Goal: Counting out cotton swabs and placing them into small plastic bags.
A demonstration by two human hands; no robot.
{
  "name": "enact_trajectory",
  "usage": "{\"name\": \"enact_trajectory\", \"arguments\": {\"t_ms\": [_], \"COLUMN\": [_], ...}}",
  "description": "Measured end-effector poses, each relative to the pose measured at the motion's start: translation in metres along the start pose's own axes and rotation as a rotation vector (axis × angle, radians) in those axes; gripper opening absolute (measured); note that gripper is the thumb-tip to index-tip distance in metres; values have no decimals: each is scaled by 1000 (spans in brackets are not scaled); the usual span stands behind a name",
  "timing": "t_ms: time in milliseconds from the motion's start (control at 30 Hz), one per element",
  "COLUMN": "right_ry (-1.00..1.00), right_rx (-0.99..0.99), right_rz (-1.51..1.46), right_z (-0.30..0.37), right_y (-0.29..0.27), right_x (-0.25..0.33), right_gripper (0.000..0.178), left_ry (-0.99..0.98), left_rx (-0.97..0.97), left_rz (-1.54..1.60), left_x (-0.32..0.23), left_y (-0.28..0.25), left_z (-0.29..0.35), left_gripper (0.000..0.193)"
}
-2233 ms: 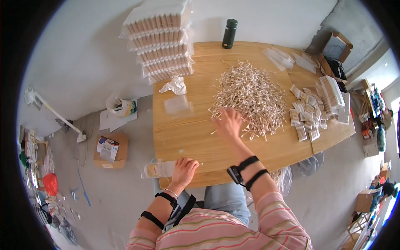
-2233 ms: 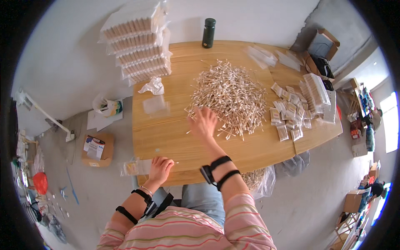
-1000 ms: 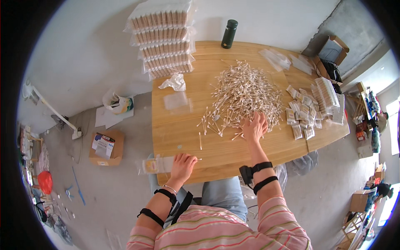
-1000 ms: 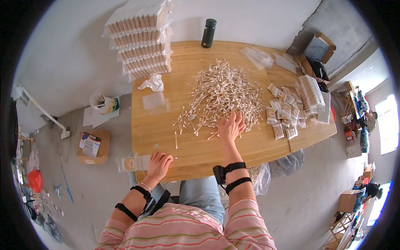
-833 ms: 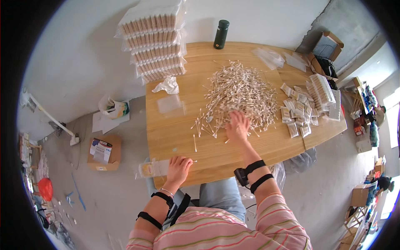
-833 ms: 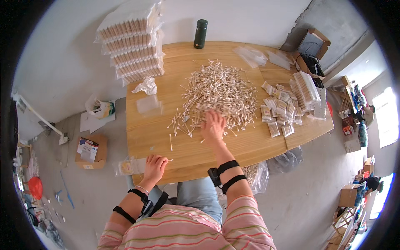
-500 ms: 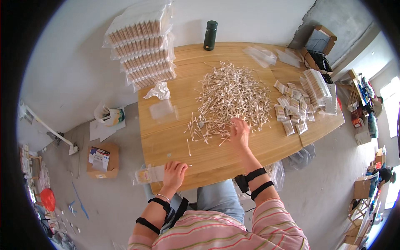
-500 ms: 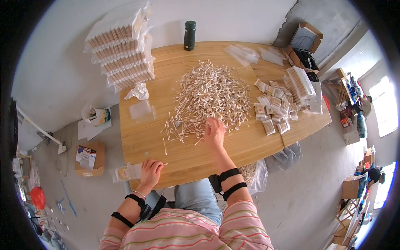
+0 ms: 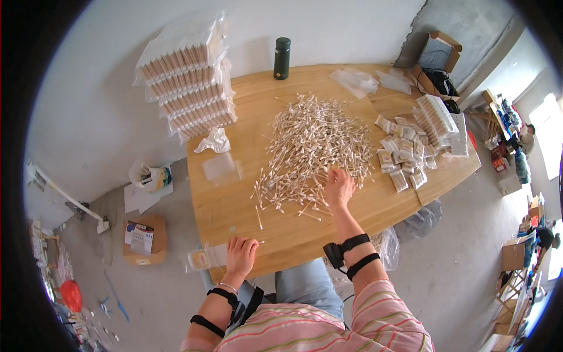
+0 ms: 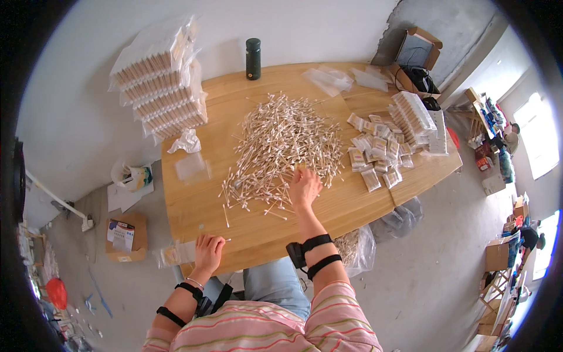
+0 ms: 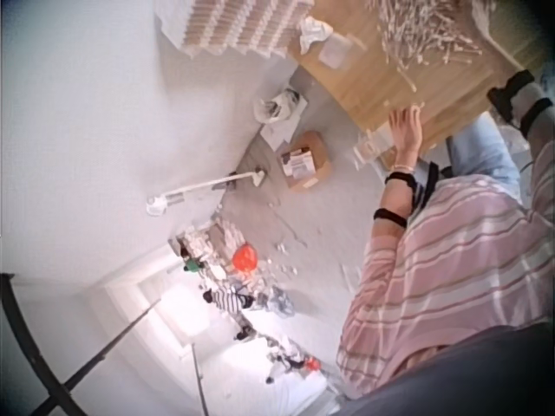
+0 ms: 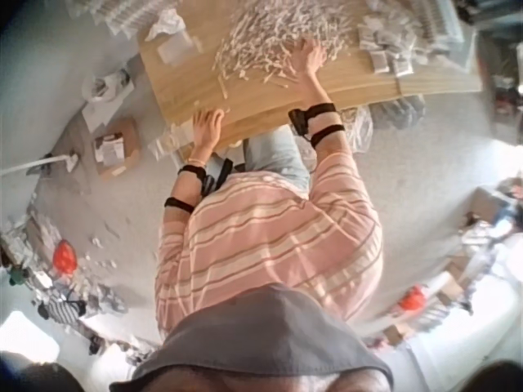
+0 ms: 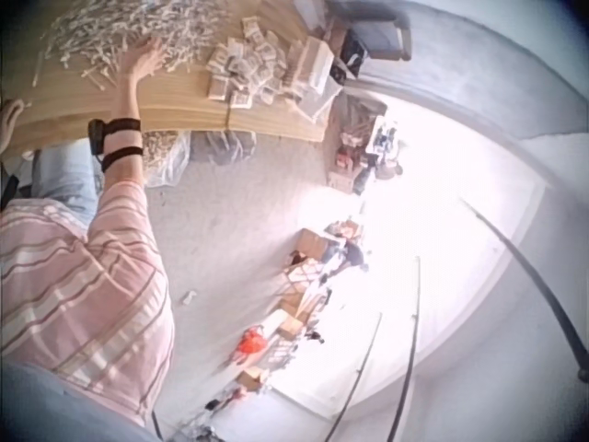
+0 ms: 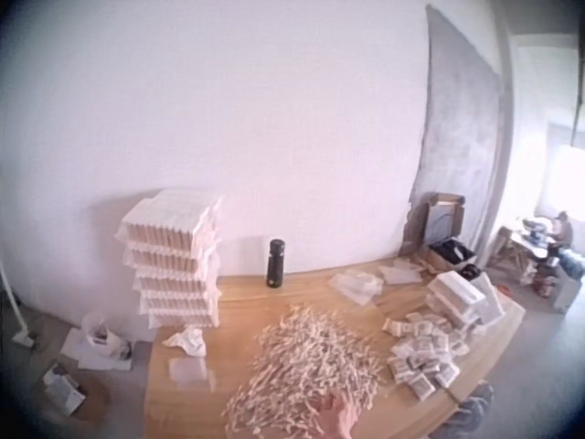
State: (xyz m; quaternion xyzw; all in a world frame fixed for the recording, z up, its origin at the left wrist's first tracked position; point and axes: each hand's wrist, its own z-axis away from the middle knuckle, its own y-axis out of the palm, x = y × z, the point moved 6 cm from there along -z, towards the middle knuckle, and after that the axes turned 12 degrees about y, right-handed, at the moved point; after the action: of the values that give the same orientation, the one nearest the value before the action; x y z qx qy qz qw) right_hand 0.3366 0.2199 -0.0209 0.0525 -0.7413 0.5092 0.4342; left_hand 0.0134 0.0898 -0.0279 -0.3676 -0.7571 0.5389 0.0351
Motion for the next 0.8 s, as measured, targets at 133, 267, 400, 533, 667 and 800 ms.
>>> {"name": "enact_trajectory", "arguments": {"t_ms": [133, 267, 400, 533, 667, 800], "right_ry": [291, 314, 219, 66, -112, 136], "right_rx": [-60, 39, 33, -1, -56, -107], "right_rz": [273, 339, 280, 159, -154, -321], "right_z": [-31, -36, -17, -11, -9, 3], "right_y": [-7, 11, 22, 19, 0, -29], "right_x": [-23, -17, 5, 14, 14, -23], "right_gripper": [29, 26, 13, 6, 9, 12], "left_ry": [7, 4, -5, 24, 40, 20], "left_rx": [0, 10, 20, -1, -5, -4], "left_rz": [-23, -12, -14, -22, -25, -16], "left_x": [0, -2, 0, -1, -3, -1], "left_y": [1, 0, -1, -1, 1, 3], "left_z": [1, -3, -2, -3, -3, 2], "left_gripper": [5, 5, 5, 6, 6, 6]}}
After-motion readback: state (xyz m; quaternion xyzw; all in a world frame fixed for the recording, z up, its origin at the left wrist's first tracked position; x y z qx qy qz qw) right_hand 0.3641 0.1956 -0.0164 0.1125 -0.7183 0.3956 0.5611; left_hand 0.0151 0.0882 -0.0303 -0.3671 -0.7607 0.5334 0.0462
